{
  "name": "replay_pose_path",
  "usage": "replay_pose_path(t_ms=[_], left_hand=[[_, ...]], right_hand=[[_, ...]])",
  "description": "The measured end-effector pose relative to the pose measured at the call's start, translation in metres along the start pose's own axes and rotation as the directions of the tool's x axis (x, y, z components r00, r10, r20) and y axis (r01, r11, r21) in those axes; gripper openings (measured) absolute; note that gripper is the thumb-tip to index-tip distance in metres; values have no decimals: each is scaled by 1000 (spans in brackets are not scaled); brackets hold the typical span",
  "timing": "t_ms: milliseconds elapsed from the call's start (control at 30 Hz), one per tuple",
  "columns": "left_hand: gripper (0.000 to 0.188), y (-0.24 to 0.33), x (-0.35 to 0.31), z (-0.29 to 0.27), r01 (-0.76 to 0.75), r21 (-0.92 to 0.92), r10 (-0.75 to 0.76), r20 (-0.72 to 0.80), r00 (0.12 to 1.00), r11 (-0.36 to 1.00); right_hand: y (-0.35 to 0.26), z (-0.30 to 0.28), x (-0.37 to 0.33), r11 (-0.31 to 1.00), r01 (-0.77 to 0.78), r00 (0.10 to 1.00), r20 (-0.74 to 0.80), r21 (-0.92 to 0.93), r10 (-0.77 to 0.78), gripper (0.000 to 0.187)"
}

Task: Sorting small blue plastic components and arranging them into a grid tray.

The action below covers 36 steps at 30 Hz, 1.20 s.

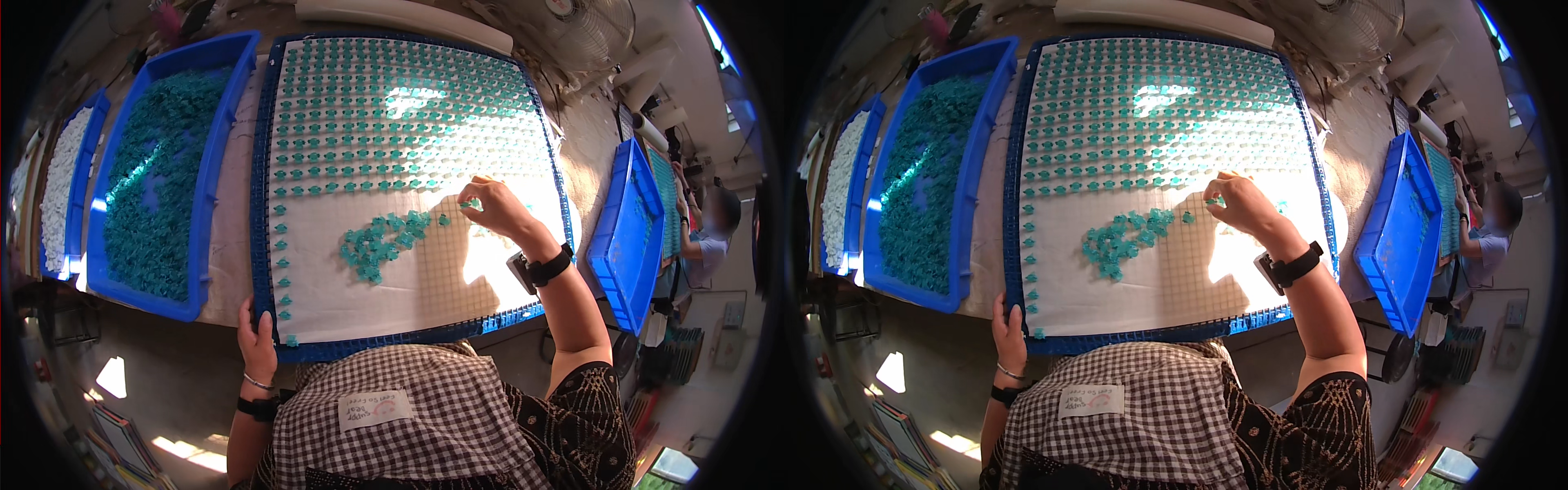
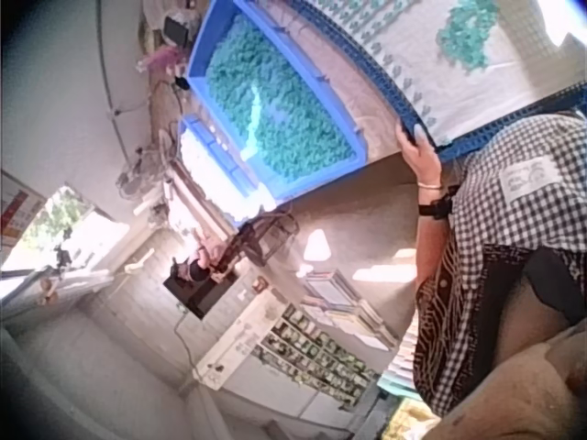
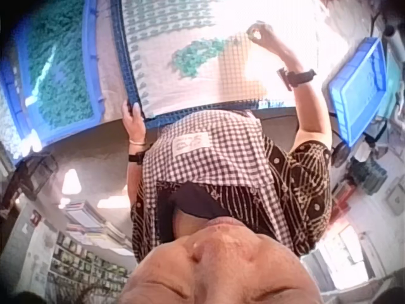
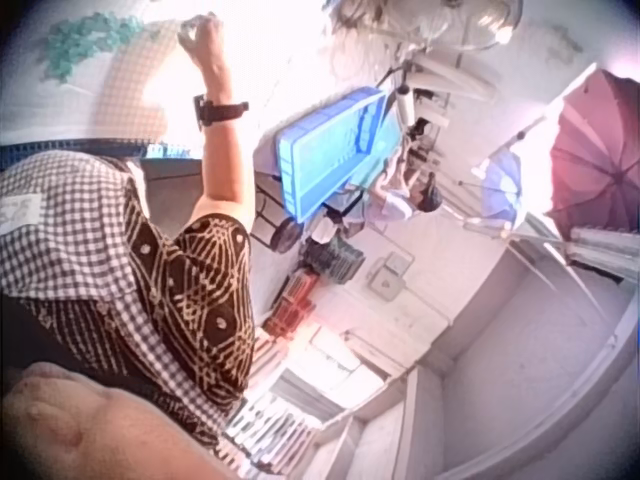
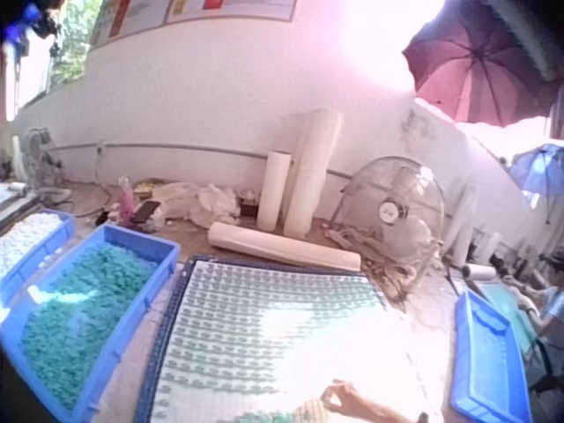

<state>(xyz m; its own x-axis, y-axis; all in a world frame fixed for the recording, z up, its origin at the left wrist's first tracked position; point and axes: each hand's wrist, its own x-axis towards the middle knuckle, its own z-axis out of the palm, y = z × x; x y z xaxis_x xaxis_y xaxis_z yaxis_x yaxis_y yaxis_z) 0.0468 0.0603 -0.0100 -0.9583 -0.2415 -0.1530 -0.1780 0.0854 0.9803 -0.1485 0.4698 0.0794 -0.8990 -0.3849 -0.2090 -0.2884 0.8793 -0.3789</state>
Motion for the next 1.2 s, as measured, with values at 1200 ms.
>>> replay_pose_path(t_ms=[1200], left_hand=[[44, -1, 0, 1, -30, 12, 30, -5, 1000, 999]], right_hand=[[4, 5, 18, 987, 127, 939, -310, -97, -151, 14]])
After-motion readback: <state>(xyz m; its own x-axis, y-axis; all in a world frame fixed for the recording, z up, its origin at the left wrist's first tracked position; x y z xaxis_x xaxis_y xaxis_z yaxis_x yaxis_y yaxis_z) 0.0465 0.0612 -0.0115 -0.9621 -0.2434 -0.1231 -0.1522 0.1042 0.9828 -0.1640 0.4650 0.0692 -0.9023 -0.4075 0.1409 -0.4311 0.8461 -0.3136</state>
